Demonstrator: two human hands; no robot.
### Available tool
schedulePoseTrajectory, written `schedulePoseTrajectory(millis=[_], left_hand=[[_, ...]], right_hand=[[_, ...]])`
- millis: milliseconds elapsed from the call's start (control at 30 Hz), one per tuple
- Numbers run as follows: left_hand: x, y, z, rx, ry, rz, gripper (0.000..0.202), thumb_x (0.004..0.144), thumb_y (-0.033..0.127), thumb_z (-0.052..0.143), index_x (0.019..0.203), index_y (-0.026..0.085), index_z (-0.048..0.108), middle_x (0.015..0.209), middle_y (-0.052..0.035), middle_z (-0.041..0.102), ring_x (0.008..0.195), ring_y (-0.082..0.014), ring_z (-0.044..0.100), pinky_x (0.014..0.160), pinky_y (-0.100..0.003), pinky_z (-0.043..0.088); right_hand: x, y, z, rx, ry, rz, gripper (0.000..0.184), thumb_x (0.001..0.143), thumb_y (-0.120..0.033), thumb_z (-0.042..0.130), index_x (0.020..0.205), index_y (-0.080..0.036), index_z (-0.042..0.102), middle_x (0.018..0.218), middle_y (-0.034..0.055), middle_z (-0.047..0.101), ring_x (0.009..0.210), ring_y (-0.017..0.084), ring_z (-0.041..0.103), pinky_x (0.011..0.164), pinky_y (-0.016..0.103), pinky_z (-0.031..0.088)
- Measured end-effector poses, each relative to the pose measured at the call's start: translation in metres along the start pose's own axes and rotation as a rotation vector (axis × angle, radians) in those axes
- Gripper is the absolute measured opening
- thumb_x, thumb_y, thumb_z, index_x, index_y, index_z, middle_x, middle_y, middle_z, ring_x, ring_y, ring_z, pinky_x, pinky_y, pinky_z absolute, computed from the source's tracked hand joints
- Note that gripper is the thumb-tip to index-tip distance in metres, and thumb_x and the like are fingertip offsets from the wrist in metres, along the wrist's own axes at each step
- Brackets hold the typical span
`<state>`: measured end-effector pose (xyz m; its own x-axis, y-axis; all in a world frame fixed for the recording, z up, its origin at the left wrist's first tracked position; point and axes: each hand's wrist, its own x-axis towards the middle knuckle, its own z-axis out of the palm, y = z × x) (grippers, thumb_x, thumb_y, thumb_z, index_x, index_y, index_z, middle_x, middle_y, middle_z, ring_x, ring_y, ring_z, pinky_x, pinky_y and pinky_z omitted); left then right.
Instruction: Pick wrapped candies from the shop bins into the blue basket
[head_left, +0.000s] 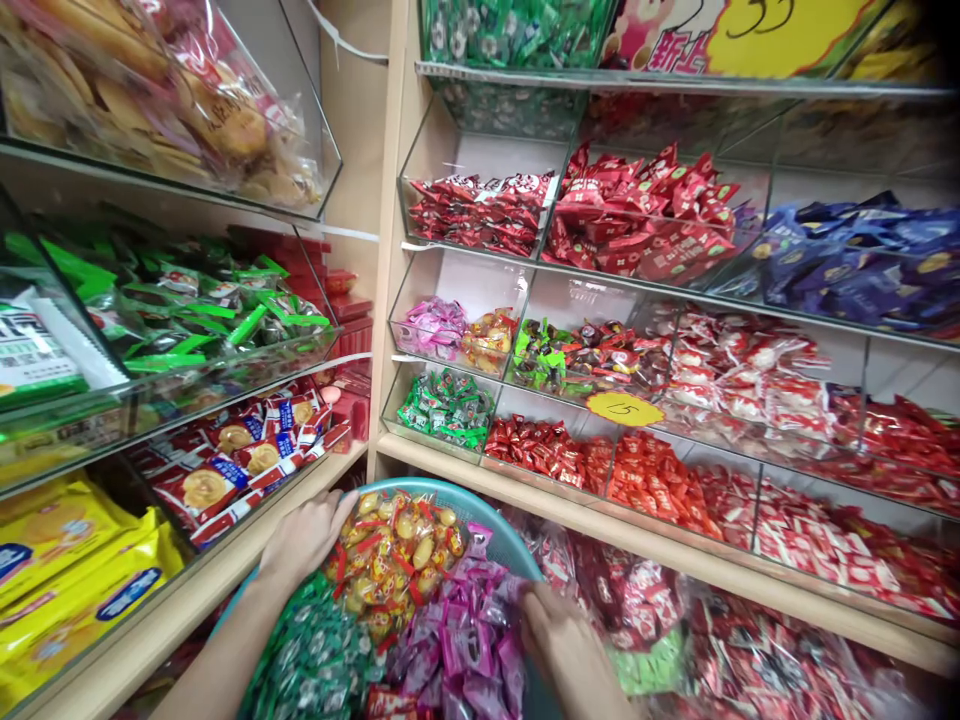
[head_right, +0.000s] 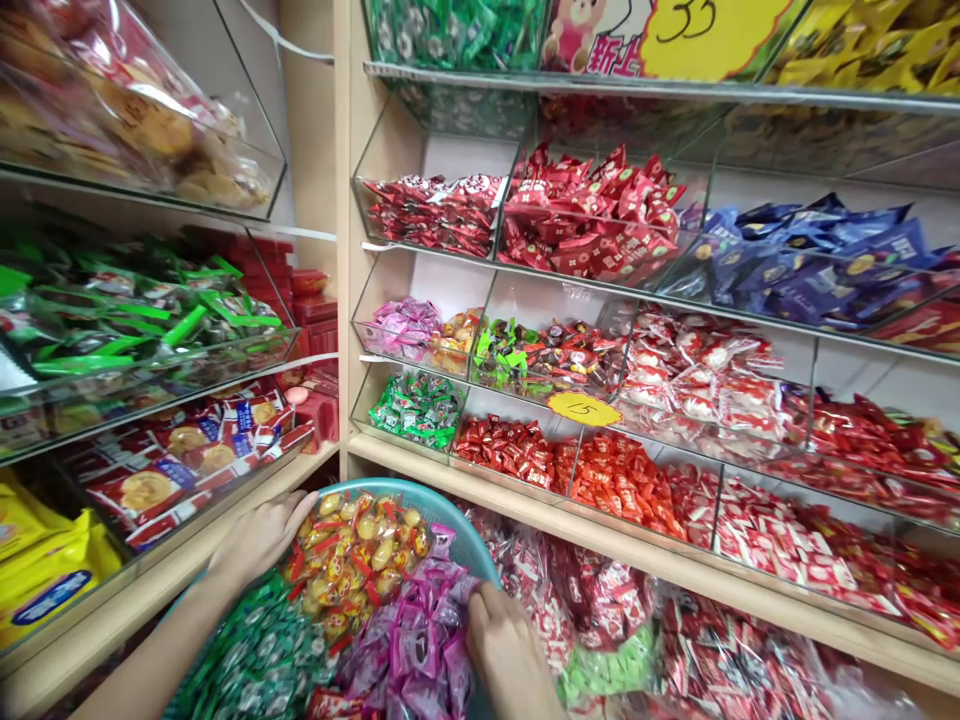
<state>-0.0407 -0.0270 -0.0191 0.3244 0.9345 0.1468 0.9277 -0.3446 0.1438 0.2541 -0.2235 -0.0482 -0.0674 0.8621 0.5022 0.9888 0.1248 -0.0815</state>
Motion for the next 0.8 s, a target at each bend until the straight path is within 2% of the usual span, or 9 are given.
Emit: schedulePoseTrajectory(millis=[100, 300, 367, 433, 500, 567, 700, 800], left_hand=[[0.001, -0.001, 0.001, -0.016, -0.003, -0.003, 0.054, 0.092, 0.047, 0.012, 0.106, 0.017, 0.055, 0.106, -0.0118, 0.066, 0.097, -0.0236, 0.063, 0.080, -0.034, 0.045], [0.002, -0.002, 0.003, -0.030, -0.032, -0.021, 0.048, 0.092, 0.042, 0.018, 0.112, 0.017, 0.055, 0.111, -0.0126, 0.064, 0.100, -0.0228, 0.062, 0.082, -0.034, 0.045], [0.002, -0.003, 0.004, -0.021, -0.039, -0.012, 0.045, 0.092, 0.038, 0.021, 0.117, 0.019, 0.053, 0.115, -0.0128, 0.063, 0.103, -0.0225, 0.061, 0.083, -0.033, 0.045], [0.001, -0.005, 0.006, -0.018, -0.039, -0.003, 0.044, 0.092, 0.035, 0.023, 0.120, 0.019, 0.052, 0.120, -0.0130, 0.061, 0.106, -0.0224, 0.059, 0.085, -0.033, 0.045], [0.001, -0.006, 0.008, -0.009, -0.032, 0.008, 0.044, 0.091, 0.031, 0.025, 0.123, 0.019, 0.051, 0.125, -0.0131, 0.058, 0.108, -0.0224, 0.058, 0.087, -0.034, 0.045], [0.001, -0.007, 0.010, 0.014, -0.029, 0.020, 0.045, 0.089, 0.026, 0.026, 0.127, 0.020, 0.049, 0.128, -0.0127, 0.056, 0.110, -0.0223, 0.057, 0.088, -0.034, 0.046], [0.000, -0.008, 0.011, 0.140, -0.042, 0.072, 0.058, 0.083, 0.006, 0.024, 0.136, 0.022, 0.041, 0.134, -0.0121, 0.052, 0.115, -0.0245, 0.055, 0.090, -0.040, 0.047], [0.000, -0.008, 0.011, 0.248, -0.055, 0.110, 0.069, 0.078, -0.004, 0.020, 0.137, 0.026, 0.039, 0.137, -0.0113, 0.049, 0.119, -0.0258, 0.052, 0.092, -0.042, 0.046]], right_hand=[[-0.001, -0.003, 0.012, -0.212, 0.115, -0.115, 0.023, 0.080, -0.006, 0.038, 0.065, -0.023, 0.045, 0.062, 0.0034, 0.054, 0.059, 0.022, 0.054, 0.056, 0.036, 0.037], [-0.004, 0.002, 0.023, -0.242, 0.195, -0.267, 0.020, 0.077, -0.009, 0.051, 0.062, -0.021, 0.046, 0.056, -0.0002, 0.053, 0.056, 0.019, 0.049, 0.056, 0.033, 0.029], [-0.002, 0.003, 0.020, -0.245, 0.203, -0.284, 0.021, 0.077, -0.015, 0.054, 0.059, -0.021, 0.046, 0.052, -0.0003, 0.052, 0.053, 0.018, 0.048, 0.056, 0.033, 0.028], [0.010, 0.000, 0.008, -0.238, 0.167, -0.294, 0.021, 0.077, -0.024, 0.059, 0.059, -0.021, 0.048, 0.052, -0.0006, 0.053, 0.053, 0.017, 0.048, 0.058, 0.033, 0.030], [0.035, -0.007, -0.016, -0.226, 0.120, -0.308, 0.020, 0.075, -0.029, 0.062, 0.060, -0.021, 0.051, 0.055, -0.0008, 0.056, 0.055, 0.017, 0.050, 0.060, 0.033, 0.031], [0.074, -0.016, -0.047, -0.220, 0.104, -0.317, 0.016, 0.075, -0.028, 0.062, 0.063, -0.021, 0.054, 0.060, -0.0001, 0.058, 0.059, 0.018, 0.052, 0.063, 0.033, 0.033], [0.178, -0.035, -0.107, -0.177, 0.074, -0.317, 0.018, 0.084, -0.023, 0.053, 0.067, -0.018, 0.057, 0.066, 0.0027, 0.061, 0.064, 0.017, 0.056, 0.062, 0.030, 0.035], [0.259, -0.045, -0.128, -0.089, 0.080, -0.313, 0.019, 0.086, -0.023, 0.049, 0.072, -0.018, 0.061, 0.073, 0.0043, 0.065, 0.071, 0.017, 0.059, 0.064, 0.027, 0.038]])
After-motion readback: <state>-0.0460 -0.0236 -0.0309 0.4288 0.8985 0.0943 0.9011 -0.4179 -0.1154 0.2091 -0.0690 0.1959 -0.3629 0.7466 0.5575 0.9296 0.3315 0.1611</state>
